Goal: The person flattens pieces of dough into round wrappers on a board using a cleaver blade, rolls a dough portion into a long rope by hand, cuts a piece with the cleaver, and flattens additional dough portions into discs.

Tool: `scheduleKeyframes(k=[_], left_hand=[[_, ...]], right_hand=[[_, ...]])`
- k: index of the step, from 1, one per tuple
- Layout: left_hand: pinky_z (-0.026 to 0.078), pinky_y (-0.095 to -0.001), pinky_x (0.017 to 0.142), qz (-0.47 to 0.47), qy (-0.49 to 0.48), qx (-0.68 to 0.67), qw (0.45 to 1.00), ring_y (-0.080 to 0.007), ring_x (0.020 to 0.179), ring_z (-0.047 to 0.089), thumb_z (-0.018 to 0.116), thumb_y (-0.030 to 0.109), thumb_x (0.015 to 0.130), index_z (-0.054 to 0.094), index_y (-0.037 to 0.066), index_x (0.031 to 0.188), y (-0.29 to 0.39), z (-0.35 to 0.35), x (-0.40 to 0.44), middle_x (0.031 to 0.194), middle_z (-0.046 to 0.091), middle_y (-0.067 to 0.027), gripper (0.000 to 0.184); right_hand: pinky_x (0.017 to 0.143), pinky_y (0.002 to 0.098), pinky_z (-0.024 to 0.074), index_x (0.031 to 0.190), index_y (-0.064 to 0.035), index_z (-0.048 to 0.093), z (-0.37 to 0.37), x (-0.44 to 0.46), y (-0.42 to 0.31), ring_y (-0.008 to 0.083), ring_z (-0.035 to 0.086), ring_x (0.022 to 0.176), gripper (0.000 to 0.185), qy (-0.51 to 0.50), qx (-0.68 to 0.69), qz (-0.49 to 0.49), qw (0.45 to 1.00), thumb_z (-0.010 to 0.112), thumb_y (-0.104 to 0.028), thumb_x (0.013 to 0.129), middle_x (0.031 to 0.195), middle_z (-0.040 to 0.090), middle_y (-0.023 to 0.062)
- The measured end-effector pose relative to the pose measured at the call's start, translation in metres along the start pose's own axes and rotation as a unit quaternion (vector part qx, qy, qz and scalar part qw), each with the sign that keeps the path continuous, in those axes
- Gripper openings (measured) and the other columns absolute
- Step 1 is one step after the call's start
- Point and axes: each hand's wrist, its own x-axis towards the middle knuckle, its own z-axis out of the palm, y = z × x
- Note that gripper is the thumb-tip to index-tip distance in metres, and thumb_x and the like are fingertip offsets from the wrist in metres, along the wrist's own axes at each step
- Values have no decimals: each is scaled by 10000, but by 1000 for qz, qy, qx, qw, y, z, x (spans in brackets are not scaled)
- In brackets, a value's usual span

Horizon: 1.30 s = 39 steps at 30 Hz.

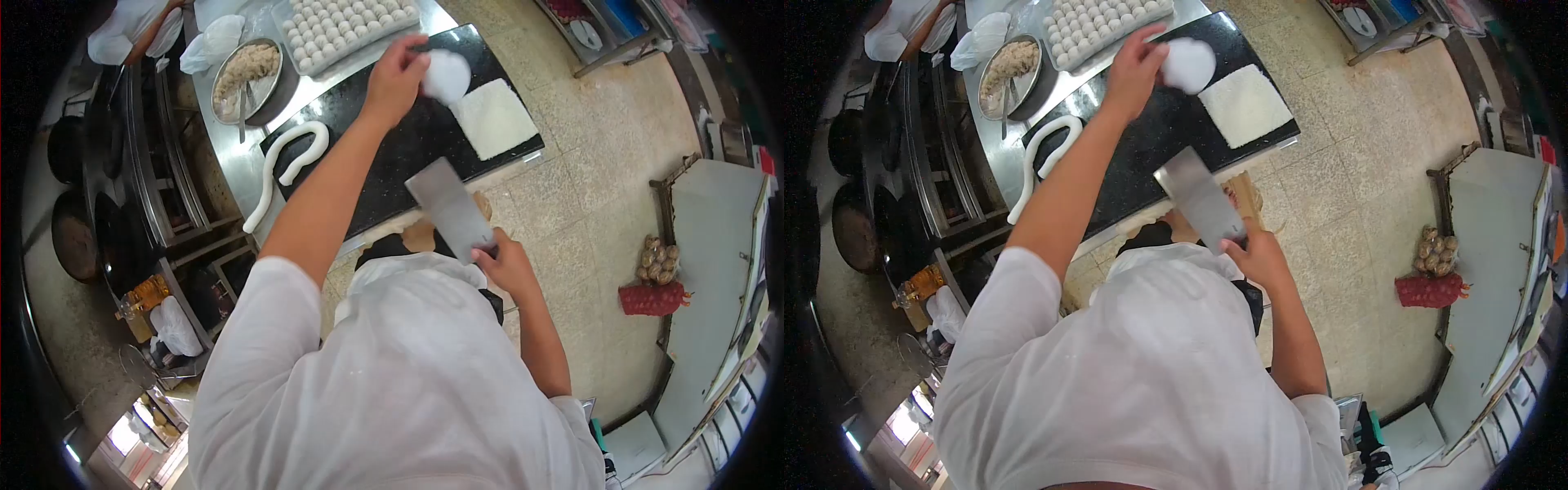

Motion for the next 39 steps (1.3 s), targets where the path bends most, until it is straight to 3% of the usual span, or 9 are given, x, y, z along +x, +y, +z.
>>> scheduleKeyframes(k=[5,8,12,13,15,18,26,28,39], left_hand=[[547,-361,918,-56,62,35,996,-255,1065,682,690,232,940,510,123,1479,-61,18,47,1228,691,-155,578],[318,-425,1209,72,7,188,979,-364,1458,404,709,253,913,489,107,1499,-66,-2,-6,1537,461,-227,643],[345,-486,1176,195,-4,436,879,-423,1400,443,764,258,864,545,101,1442,-57,-66,-118,1471,513,-217,637],[345,-486,1176,192,3,443,876,-423,1400,443,764,258,864,545,101,1442,-57,-87,-139,1471,513,-217,637],[367,-505,1142,117,171,521,828,-427,1358,470,781,227,842,579,101,1394,-67,-131,-173,1429,534,-204,601],[460,-473,1022,-9,142,433,890,-408,1177,576,792,176,826,631,58,1263,-93,-200,-193,1260,634,-192,481],[515,-435,925,83,85,348,930,-353,1032,640,808,196,832,680,37,1112,-105,-230,-203,1074,692,-142,346],[528,-438,864,123,104,342,926,-347,953,647,812,213,818,685,41,1067,-106,-231,-197,1026,697,-133,328],[531,-457,765,106,63,291,949,-376,868,649,734,230,878,684,52,954,-96,-248,-191,882,652,-160,200]], right_hand=[[584,309,481,1036,2,643,-36,-22,-4,154,599,603,373,108,35,-70,991,779,-315,895,776,693,103],[570,282,458,1028,3,629,-35,-8,-5,112,573,626,283,156,244,-136,947,681,-272,987,749,612,24],[553,283,465,1048,-23,596,-3,67,-13,124,566,600,222,194,418,-161,873,623,-241,1015,761,593,26],[540,292,472,1054,-40,574,3,86,-13,130,560,584,194,175,476,-43,861,598,-231,1024,758,580,27],[528,300,478,1060,-57,553,17,98,-20,136,554,569,167,147,520,74,838,573,-220,1033,755,568,27],[504,303,489,1094,-95,528,36,83,-36,134,551,557,137,168,549,79,815,560,-215,1036,724,541,22],[528,359,502,1024,-63,551,132,6,-133,200,617,586,148,95,167,40,981,594,-204,1010,805,617,81],[573,462,530,1050,-53,539,154,14,-161,347,681,665,136,121,-276,-170,938,532,-182,1006,864,650,177],[797,560,514,1097,-57,508,172,25,-189,497,658,904,138,0,-268,-90,959,473,-154,1005,948,686,258]])
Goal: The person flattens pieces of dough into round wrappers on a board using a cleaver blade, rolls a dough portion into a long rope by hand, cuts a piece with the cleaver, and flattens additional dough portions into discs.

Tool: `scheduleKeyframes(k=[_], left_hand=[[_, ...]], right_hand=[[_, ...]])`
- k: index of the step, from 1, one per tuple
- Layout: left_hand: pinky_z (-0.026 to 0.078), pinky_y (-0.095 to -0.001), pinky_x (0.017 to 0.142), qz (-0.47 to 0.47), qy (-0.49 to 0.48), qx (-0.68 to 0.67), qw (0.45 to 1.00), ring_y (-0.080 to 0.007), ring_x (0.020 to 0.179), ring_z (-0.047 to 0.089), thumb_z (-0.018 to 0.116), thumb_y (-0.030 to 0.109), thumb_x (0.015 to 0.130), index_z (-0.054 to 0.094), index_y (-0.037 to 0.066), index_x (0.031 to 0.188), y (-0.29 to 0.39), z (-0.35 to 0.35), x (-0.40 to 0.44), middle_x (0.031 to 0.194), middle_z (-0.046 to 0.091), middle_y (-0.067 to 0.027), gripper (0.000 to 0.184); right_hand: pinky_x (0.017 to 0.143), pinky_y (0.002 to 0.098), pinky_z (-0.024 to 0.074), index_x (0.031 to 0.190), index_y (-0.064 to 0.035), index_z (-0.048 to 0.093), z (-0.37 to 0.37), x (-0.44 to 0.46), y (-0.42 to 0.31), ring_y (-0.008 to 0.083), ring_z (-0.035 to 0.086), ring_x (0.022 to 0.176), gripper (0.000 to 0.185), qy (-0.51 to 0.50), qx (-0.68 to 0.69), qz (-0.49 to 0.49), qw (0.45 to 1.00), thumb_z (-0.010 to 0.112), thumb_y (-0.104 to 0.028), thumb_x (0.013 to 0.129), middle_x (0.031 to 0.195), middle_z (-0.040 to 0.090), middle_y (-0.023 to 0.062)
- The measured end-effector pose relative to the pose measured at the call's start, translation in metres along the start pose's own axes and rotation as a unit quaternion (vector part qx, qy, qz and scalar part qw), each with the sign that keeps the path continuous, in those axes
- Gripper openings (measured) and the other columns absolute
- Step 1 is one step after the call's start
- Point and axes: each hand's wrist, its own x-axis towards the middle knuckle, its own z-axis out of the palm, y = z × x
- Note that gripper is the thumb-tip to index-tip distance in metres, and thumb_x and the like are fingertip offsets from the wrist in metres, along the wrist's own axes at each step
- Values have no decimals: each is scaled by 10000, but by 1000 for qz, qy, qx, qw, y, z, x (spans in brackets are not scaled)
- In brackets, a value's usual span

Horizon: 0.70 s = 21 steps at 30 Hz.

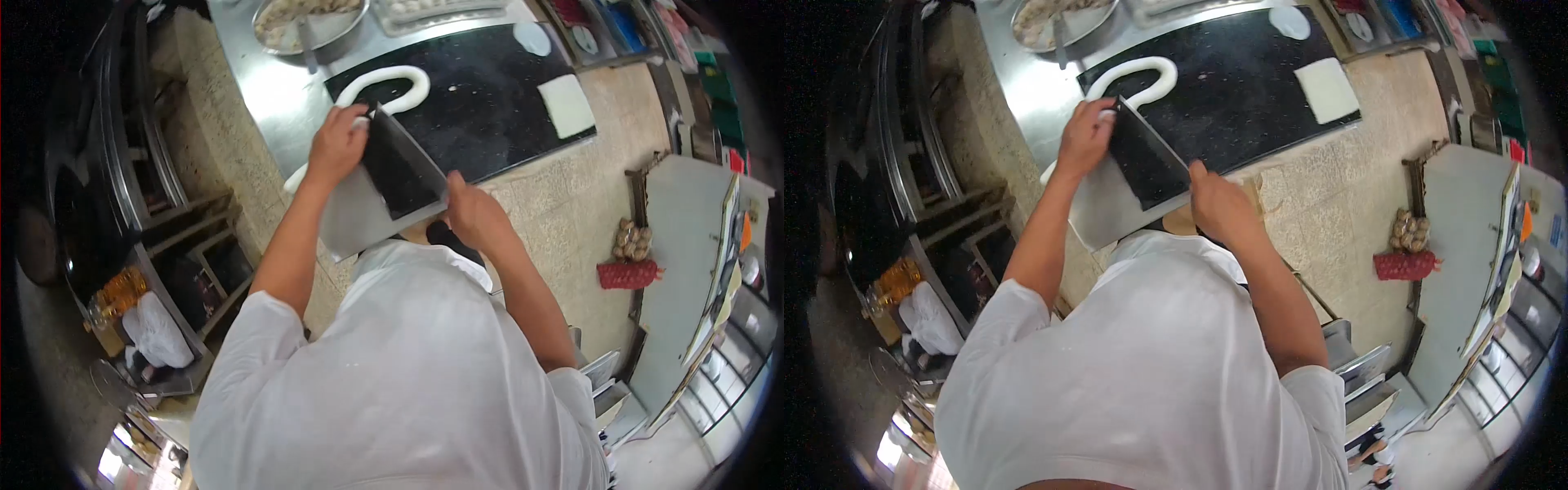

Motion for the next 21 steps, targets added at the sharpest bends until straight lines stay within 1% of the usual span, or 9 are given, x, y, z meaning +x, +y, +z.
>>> scheduleKeyframes(k=[4,5,7,8,10,13,16,18,21], left_hand=[[512,-465,705,0,-108,133,985,-364,812,628,701,349,913,713,76,797,33,-11,-2,808,604,-145,297],[491,-477,709,101,-117,154,976,-332,803,622,700,383,915,686,100,659,29,8,-12,729,572,-94,382],[486,-524,912,184,-391,231,872,-339,1104,614,650,421,951,768,147,937,58,31,-10,1018,672,-104,299],[486,-524,912,186,-392,237,869,-339,1104,614,650,421,951,768,147,937,66,46,-12,1018,672,-104,299],[286,-648,1149,312,-189,234,902,-386,1445,380,563,522,978,607,242,1398,82,76,-21,1509,482,-138,507],[67,-703,1202,271,-343,214,873,-372,1571,99,489,639,961,326,347,1598,100,114,13,1713,128,-70,719],[76,-694,1204,322,-349,222,852,-372,1563,144,481,678,945,371,332,1582,113,135,32,1699,197,-81,733],[64,-654,1226,325,-349,226,849,-364,1568,135,464,662,970,360,321,1589,118,137,31,1698,201,-84,715],[72,-563,1259,266,-364,227,863,-349,1572,136,425,682,982,333,288,1604,120,140,39,1703,187,-87,742]], right_hand=[[772,535,512,1076,-30,596,1,-57,52,509,645,899,166,22,152,51,987,597,-145,957,924,693,267],[745,509,520,1058,-14,622,-1,-74,63,481,662,862,174,50,172,67,982,613,-156,958,905,696,255],[680,436,527,1032,7,651,-5,-106,85,375,689,774,181,120,225,88,963,630,-162,969,839,696,207],[643,390,527,1023,13,654,-7,-117,98,298,699,723,177,158,254,96,949,630,-157,980,792,694,171],[608,309,504,997,4,644,-29,-132,114,150,657,692,156,211,355,155,898,633,-151,998,744,663,94],[570,283,477,971,-8,622,-56,-91,145,111,609,648,233,353,443,95,819,586,-231,1031,709,624,66],[535,292,450,972,-27,597,-56,11,205,119,570,597,304,371,439,107,811,518,-308,1057,712,612,65],[523,315,447,955,-40,581,-55,48,215,135,562,569,315,239,600,286,708,527,-334,1054,698,598,57],[509,342,453,930,-41,573,-51,36,212,156,559,540,338,250,565,269,739,551,-360,1038,685,578,49]])
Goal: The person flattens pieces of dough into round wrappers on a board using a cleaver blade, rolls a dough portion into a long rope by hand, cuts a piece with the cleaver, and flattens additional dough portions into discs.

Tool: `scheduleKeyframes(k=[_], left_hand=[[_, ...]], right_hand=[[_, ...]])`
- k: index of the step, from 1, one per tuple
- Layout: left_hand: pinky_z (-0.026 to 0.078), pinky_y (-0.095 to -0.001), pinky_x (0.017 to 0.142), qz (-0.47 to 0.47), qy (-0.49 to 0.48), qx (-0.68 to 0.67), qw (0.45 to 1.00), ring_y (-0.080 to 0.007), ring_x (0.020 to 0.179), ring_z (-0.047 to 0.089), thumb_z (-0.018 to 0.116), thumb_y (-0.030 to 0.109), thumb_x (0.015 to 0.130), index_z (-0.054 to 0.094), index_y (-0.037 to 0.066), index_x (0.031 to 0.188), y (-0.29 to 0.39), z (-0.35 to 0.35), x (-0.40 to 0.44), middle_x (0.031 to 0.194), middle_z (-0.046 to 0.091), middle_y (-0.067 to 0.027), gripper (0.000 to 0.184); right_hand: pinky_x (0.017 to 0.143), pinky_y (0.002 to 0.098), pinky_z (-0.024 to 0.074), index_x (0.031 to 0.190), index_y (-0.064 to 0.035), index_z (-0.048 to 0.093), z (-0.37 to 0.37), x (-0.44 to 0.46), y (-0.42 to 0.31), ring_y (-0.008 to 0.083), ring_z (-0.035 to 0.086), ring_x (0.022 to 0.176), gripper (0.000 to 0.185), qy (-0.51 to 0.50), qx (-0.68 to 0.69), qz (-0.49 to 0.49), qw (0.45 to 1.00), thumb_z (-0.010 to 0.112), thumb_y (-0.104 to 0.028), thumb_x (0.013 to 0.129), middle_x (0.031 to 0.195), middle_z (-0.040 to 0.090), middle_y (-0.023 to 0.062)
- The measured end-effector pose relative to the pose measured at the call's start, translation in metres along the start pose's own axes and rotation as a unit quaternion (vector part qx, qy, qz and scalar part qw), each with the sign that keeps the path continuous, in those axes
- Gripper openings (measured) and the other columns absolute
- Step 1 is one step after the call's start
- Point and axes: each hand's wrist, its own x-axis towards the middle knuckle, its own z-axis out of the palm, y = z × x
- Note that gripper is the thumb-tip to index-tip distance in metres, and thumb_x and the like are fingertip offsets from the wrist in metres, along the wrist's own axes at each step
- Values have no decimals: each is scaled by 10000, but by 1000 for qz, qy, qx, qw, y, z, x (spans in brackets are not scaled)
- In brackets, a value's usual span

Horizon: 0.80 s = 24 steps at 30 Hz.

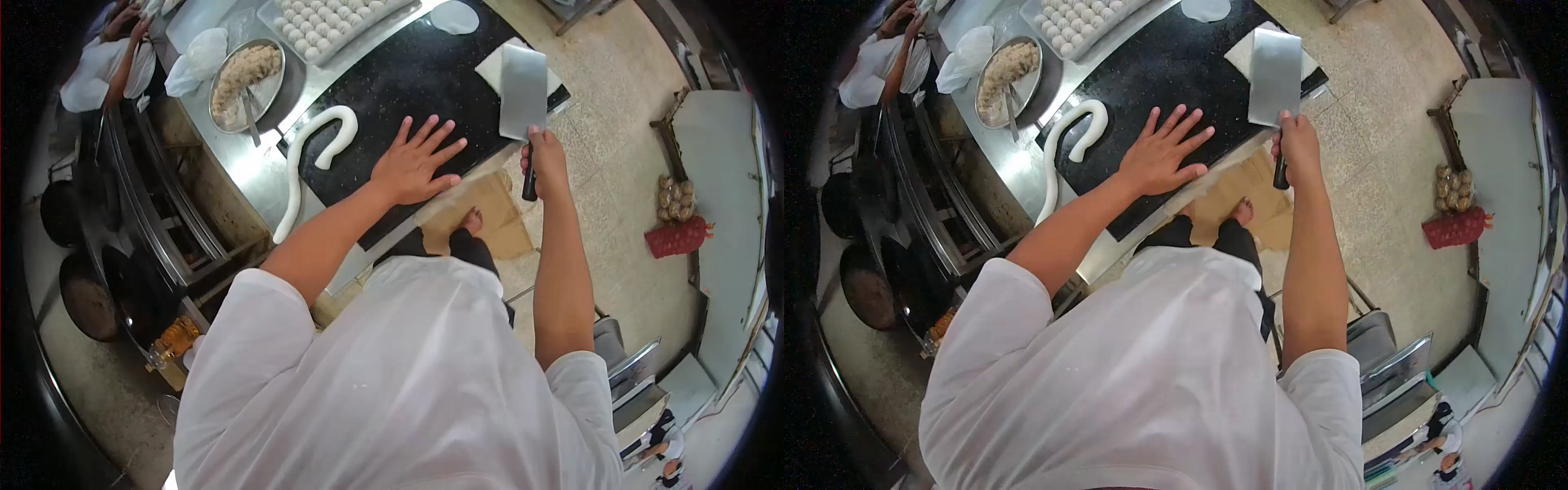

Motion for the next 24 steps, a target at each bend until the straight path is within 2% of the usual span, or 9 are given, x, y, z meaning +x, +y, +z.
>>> scheduleKeyframes(k=[5,7,8,10,14,16,19,22,24], left_hand=[[65,-592,1252,2,80,-39,996,-338,1570,151,397,712,977,339,310,1600,-5,-11,-14,1694,225,-66,743],[74,-605,1245,140,-1,-29,990,-346,1566,167,440,709,963,380,317,1581,-13,12,-28,1682,262,-63,735],[82,-614,1239,158,9,-47,986,-327,1561,202,492,699,938,427,313,1558,-15,15,-36,1669,297,-58,733],[86,-617,1237,174,24,-35,984,-325,1554,225,509,695,926,442,313,1549,-24,18,-17,1663,312,-60,734],[108,-635,1225,190,24,5,982,-342,1527,289,525,673,924,455,295,1542,-34,6,18,1651,334,-75,728],[123,-648,1215,172,79,24,982,-358,1532,267,519,658,936,444,275,1547,-43,-1,44,1656,315,-105,725],[123,-651,1215,154,72,-5,985,-362,1541,237,515,673,927,428,272,1555,-27,0,31,1664,293,-111,750],[106,-643,1226,332,-72,-21,940,-333,1545,239,514,747,878,462,263,1527,-12,9,-23,1644,339,-90,812],[106,-639,1227,400,-69,-101,908,-319,1544,250,515,748,877,483,255,1512,-20,25,-14,1631,367,-82,805]], right_hand=[[553,391,501,990,-2,635,18,-107,31,257,639,576,389,-192,-267,-8,945,610,-390,999,767,675,126],[637,439,527,1039,16,661,41,-103,118,370,677,646,424,-166,-372,-534,741,666,-400,960,830,714,217],[637,439,527,1039,16,661,46,-109,116,370,677,646,424,-164,-374,-528,745,666,-400,960,830,714,217],[749,492,536,1065,30,659,60,-116,100,447,689,776,454,-262,-381,-187,867,692,-403,933,906,713,269],[796,501,535,1052,37,660,54,-73,58,424,704,852,452,-275,-395,-126,867,682,-400,940,916,723,246],[848,513,523,1069,29,671,56,-66,20,419,699,953,450,-318,-332,127,879,664,-405,949,988,724,247],[755,471,522,1111,41,569,53,-105,28,359,681,869,459,-272,-327,-39,904,701,-365,942,876,694,229],[949,497,516,1367,42,519,45,-148,101,457,622,1157,623,-230,-363,-254,867,771,-224,864,1281,622,291],[959,459,531,1461,43,435,57,-147,114,433,534,1311,818,-184,-316,-139,920,838,-234,805,1473,461,316]])
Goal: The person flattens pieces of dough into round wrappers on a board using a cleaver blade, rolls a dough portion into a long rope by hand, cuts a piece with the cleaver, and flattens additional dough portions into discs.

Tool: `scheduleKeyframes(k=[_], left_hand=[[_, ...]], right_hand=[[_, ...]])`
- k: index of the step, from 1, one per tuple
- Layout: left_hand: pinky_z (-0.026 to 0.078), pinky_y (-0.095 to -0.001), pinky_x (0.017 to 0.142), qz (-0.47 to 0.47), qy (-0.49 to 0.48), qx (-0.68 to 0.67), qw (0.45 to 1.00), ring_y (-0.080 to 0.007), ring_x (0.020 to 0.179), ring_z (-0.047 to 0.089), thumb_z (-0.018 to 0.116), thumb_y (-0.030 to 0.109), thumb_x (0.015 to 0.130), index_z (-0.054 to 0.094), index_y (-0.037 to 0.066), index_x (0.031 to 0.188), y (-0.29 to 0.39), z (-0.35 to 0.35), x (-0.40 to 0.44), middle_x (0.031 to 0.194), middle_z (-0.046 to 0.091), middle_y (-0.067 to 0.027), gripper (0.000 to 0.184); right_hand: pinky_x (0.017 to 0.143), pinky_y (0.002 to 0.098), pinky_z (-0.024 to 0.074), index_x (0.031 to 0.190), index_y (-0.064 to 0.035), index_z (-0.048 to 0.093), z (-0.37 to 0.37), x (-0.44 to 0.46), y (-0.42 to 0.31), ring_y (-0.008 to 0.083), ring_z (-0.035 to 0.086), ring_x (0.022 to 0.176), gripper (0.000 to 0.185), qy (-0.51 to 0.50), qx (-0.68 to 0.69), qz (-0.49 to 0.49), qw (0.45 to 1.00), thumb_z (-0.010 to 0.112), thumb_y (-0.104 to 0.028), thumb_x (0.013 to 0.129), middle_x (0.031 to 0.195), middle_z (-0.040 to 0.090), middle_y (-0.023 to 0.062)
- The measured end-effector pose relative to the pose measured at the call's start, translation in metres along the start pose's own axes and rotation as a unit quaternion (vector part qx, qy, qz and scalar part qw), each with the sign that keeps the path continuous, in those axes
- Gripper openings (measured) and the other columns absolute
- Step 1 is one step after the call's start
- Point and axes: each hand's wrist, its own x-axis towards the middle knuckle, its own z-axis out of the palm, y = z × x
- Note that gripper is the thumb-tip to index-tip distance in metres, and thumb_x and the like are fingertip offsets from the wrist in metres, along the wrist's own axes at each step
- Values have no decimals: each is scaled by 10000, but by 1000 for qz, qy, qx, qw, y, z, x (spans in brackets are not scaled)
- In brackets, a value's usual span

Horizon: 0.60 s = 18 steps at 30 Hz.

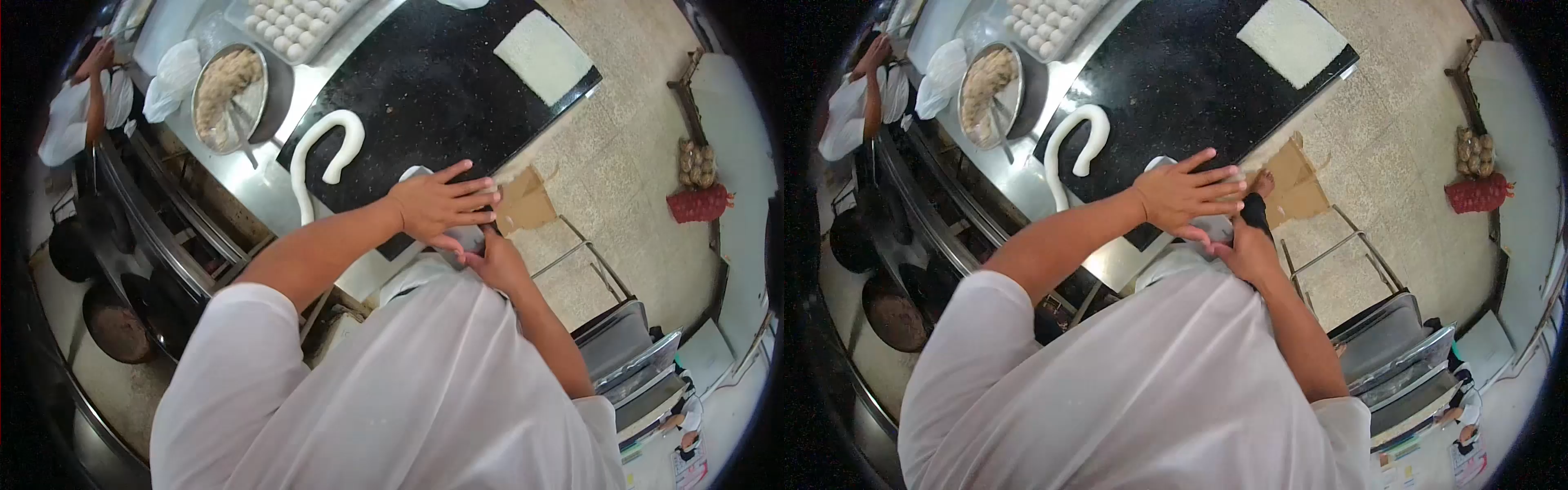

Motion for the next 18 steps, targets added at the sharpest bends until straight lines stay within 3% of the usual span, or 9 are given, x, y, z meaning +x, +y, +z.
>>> scheduleKeyframes(k=[2,4,5,7,8,11,15,17,18], left_hand=[[113,-623,1233,-51,-4,49,998,-295,1537,276,504,743,889,518,249,1487,-10,-19,10,1607,411,-64,776],[112,-625,1231,-67,36,83,994,-302,1531,289,505,741,890,507,260,1497,-33,-27,17,1611,403,-77,775],[108,-631,1229,-76,49,106,990,-310,1530,288,508,737,892,491,274,1511,-51,-34,19,1615,397,-83,773],[105,-630,1229,-97,59,149,982,-311,1531,285,510,728,896,486,288,1515,-69,-50,27,1616,396,-88,760],[103,-630,1229,-121,71,172,975,-311,1532,283,511,719,901,481,301,1520,-71,-52,29,1616,395,-94,747],[101,-630,1231,-151,45,122,980,-319,1533,278,512,708,910,477,327,1522,-30,-32,15,1622,390,-82,721],[101,-649,1226,-77,10,74,994,-329,1528,283,533,700,896,486,299,1515,-10,-18,21,1598,421,-51,739],[115,-627,1232,-71,-20,98,992,-311,1529,283,533,686,903,499,282,1504,-25,-31,33,1583,439,-48,725],[119,-621,1233,-96,9,115,989,-313,1529,282,527,685,907,494,279,1507,-35,-37,38,1591,429,-50,725]], right_hand=[[952,430,546,1473,51,429,-14,15,-11,387,514,1373,851,51,-59,-9,997,849,-271,807,1542,384,335],[854,474,561,1369,50,527,-53,51,-29,413,681,1103,774,-117,-79,139,980,858,-338,787,1221,663,301],[854,474,561,1369,50,527,-70,69,-40,413,681,1103,774,-101,-84,127,983,858,-338,787,1221,663,301],[889,500,539,1055,50,704,-85,81,-63,506,598,1184,641,-118,-114,145,976,799,-522,782,1056,689,339],[898,506,534,1119,55,681,-84,75,-72,495,598,1188,693,-85,-127,139,978,788,-539,778,1029,701,321],[897,506,533,1175,70,641,-24,33,-10,456,670,1071,700,-2,-74,-7,997,811,-483,783,1063,693,325],[884,498,542,1181,77,611,-3,8,1,463,675,1041,667,39,-78,-5,996,838,-403,779,1151,658,345],[891,509,539,1133,76,616,-35,23,-36,488,655,1079,623,-28,-22,181,983,867,-354,757,1165,646,362],[851,510,552,1111,74,620,-36,30,-25,468,689,995,624,65,-105,88,988,865,-374,751,1022,697,327]])
